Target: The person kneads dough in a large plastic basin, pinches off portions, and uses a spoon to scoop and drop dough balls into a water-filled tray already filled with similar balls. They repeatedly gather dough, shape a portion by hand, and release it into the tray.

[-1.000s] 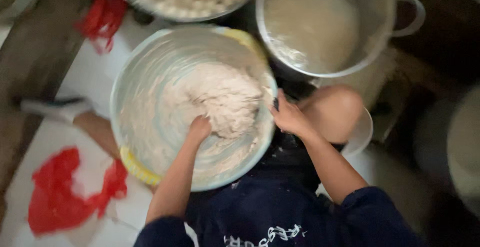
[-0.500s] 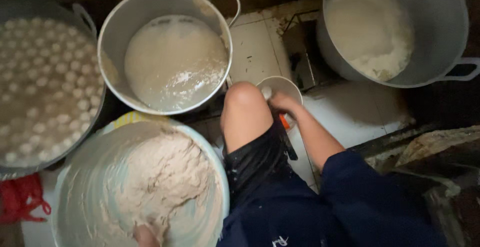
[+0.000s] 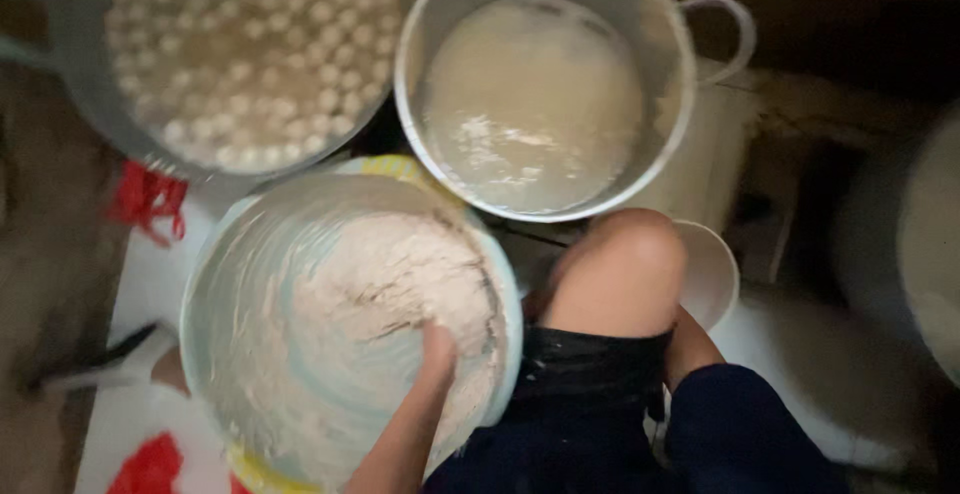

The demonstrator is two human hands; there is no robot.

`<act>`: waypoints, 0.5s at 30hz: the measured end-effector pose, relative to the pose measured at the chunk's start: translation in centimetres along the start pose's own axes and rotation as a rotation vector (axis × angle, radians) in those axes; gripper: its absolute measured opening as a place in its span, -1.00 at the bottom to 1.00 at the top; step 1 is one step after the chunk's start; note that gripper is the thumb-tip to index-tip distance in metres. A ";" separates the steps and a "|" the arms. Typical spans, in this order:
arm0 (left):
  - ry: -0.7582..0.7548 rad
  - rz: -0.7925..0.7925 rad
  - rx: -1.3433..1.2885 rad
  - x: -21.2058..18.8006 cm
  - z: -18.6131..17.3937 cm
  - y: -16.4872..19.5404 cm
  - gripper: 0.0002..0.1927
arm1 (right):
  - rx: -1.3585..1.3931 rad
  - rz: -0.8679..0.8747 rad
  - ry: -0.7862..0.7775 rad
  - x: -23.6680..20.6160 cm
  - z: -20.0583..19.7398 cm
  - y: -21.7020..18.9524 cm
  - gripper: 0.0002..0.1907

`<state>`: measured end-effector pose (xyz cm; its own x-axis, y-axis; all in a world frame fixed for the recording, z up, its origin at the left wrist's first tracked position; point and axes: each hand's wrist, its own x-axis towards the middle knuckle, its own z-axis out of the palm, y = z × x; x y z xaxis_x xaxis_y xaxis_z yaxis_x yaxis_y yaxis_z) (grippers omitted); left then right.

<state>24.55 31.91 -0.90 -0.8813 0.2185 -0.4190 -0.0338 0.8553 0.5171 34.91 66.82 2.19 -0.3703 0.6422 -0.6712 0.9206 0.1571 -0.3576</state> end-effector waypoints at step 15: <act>0.509 -0.345 0.183 6.4 -14.5 -12.0 -0.59 | -0.038 0.005 0.020 2.1 -1.4 4.6 -0.68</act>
<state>12.48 16.20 0.99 -0.9492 -0.2956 -0.1080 -0.3140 0.9126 0.2618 38.56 69.93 0.08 -0.3633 0.6576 -0.6600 0.9267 0.1819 -0.3289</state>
